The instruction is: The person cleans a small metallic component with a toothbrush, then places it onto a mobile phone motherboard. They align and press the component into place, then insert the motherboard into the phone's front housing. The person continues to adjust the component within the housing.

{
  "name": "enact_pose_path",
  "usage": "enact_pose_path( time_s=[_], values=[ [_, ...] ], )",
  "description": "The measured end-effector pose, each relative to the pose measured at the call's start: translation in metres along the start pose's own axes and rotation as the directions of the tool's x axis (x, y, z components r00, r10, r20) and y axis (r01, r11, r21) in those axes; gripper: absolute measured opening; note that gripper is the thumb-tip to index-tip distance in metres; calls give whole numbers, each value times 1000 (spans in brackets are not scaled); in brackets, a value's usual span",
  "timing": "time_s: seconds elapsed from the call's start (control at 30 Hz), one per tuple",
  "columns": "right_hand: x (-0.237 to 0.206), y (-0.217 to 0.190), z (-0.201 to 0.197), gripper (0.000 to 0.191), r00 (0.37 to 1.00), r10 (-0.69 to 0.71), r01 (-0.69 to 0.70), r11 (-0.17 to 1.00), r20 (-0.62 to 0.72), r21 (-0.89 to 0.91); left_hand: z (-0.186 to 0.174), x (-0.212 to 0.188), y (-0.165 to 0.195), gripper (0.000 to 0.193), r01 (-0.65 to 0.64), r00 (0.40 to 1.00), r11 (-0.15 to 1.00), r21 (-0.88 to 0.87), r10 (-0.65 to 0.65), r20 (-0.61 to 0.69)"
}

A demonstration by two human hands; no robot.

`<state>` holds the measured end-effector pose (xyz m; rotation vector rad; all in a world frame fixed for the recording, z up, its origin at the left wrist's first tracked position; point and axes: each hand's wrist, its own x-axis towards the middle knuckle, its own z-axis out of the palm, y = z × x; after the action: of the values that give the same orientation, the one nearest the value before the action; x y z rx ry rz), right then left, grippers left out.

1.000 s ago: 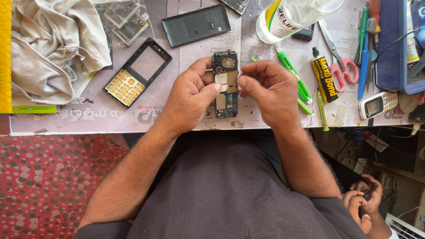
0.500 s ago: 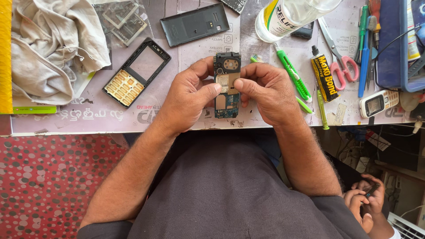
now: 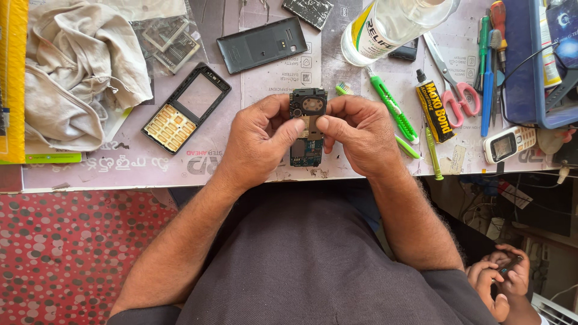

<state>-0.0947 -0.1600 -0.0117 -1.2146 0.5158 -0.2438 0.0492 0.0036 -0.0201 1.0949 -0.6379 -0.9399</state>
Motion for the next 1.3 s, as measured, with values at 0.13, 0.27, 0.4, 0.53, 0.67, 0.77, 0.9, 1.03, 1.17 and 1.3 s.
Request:
enact_pose_path(
  time_s=[0.13, 0.27, 0.4, 0.53, 0.67, 0.77, 0.9, 1.03, 1.17, 1.3],
  values=[
    [-1, 2, -1, 21, 1000, -7, 7, 1000, -1, -18, -1, -1, 1, 26, 10, 1000, 999, 43, -10, 4],
    [-1, 2, -1, 22, 1000, -28, 27, 994, -8, -110, 1, -1, 5, 24, 1, 1000, 992, 126, 2, -22],
    [-1, 0, -2, 22, 1000, -27, 26, 990, -9, -138, 4, 0, 9, 21, -37, 998, 970, 240, 49, -45],
    [-1, 0, -2, 21, 999, -29, 26, 989, -19, -144, 4, 0, 11, 20, -51, 997, 962, 268, 66, -48],
    [-1, 0, 0, 20, 999, -31, 28, 985, -18, -173, 3, -1, 11, 18, -66, 995, 961, 269, 83, -53],
    [-2, 0, 3, 18, 999, -46, 40, 972, -22, -233, 2, -2, 9, 17, -64, 995, 962, 265, 82, -56],
    [-3, -2, 4, 17, 999, -38, 30, 966, -24, -258, 1, -2, 8, 16, -89, 994, 966, 245, 104, -47],
    [-4, -3, 6, 16, 998, -57, 54, 971, -7, -232, 0, -3, 9, 14, -82, 994, 966, 245, 96, -45],
    [-5, 0, 6, 16, 997, -78, 77, 972, 3, -221, -2, -3, 7, 11, -60, 997, 968, 245, 72, -40],
    [-4, 3, 5, 17, 998, -56, 57, 982, 8, -182, -2, -4, 2, 13, -28, 998, 982, 188, 39, -54]
  ],
)
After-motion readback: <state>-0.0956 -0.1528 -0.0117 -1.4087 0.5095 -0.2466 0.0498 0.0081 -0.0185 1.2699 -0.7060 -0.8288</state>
